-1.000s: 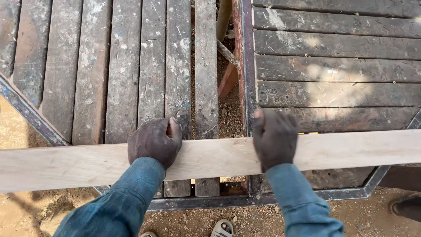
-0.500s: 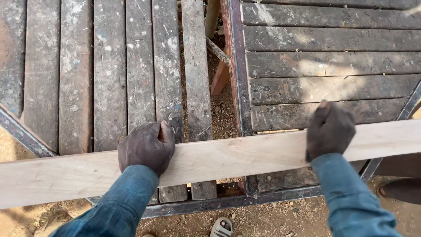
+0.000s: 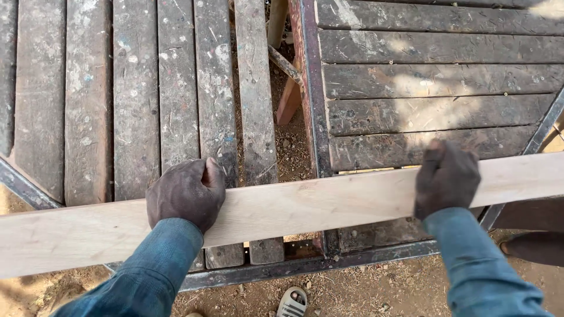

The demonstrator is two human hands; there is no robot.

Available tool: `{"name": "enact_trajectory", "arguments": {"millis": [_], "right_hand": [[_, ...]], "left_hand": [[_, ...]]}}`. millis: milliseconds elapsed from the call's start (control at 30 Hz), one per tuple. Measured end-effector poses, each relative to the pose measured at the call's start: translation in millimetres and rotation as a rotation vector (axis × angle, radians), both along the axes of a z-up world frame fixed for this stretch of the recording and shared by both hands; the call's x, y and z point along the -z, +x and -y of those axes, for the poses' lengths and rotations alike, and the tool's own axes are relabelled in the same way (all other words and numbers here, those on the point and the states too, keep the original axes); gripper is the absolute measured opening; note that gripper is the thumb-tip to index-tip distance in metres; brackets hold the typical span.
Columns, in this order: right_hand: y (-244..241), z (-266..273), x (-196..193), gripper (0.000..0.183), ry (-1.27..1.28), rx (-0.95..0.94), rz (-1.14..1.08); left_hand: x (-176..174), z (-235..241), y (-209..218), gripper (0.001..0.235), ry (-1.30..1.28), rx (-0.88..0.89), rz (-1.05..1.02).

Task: Sanding the edges of a long wooden plank manually using an abrasive material

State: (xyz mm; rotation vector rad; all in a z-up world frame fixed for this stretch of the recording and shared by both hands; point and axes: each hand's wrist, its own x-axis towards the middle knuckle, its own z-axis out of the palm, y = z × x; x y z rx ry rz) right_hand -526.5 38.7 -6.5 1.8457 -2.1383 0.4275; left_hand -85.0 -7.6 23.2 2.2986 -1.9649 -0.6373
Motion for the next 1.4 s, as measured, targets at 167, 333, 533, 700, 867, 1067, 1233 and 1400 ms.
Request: {"name": "enact_trajectory", "arguments": {"millis": [167, 333, 533, 700, 867, 1067, 1233, 1400], "right_hand": [[24.8, -8.5, -2.4, 0.047, -0.049, 0.011, -0.006], [168.0, -17.6, -0.5, 0.038, -0.21, -0.302, 0.078], [94.5, -29.5, 32.8, 0.034, -0.268, -0.437, 0.225], [-39.1, -55.6, 8.0, 0.058, -0.228, -0.049, 0.233], [84.8, -32.6, 5.2, 0.053, -0.312, -0.282, 0.258], [260.7, -35.3, -29.9, 0.033, -0.28, -0.538, 0.325], [141.7, -31.8, -11.7, 0.033, -0.26, -0.436, 0.389], [-32.2, -50.9, -2.9, 0.057, -0.297, -0.095, 0.249]], "left_hand": [[-4.3, -0.6, 0.9, 0.048, 0.043, -0.012, -0.035], [-1.1, -5.3, 3.3, 0.052, -0.181, 0.041, -0.084], [-11.7, -9.5, -2.1, 0.055, -0.227, 0.038, -0.094], [-10.4, 0.9, -3.7, 0.054, 0.125, -0.034, 0.079], [-7.9, 2.8, -2.3, 0.053, 0.085, -0.026, 0.064], [-6.3, -1.2, -7.6, 0.053, 0.084, -0.046, 0.11], [-1.7, -2.3, -5.4, 0.051, 0.054, -0.04, 0.119], [-0.8, -2.6, -2.8, 0.049, 0.031, -0.036, 0.112]]}}
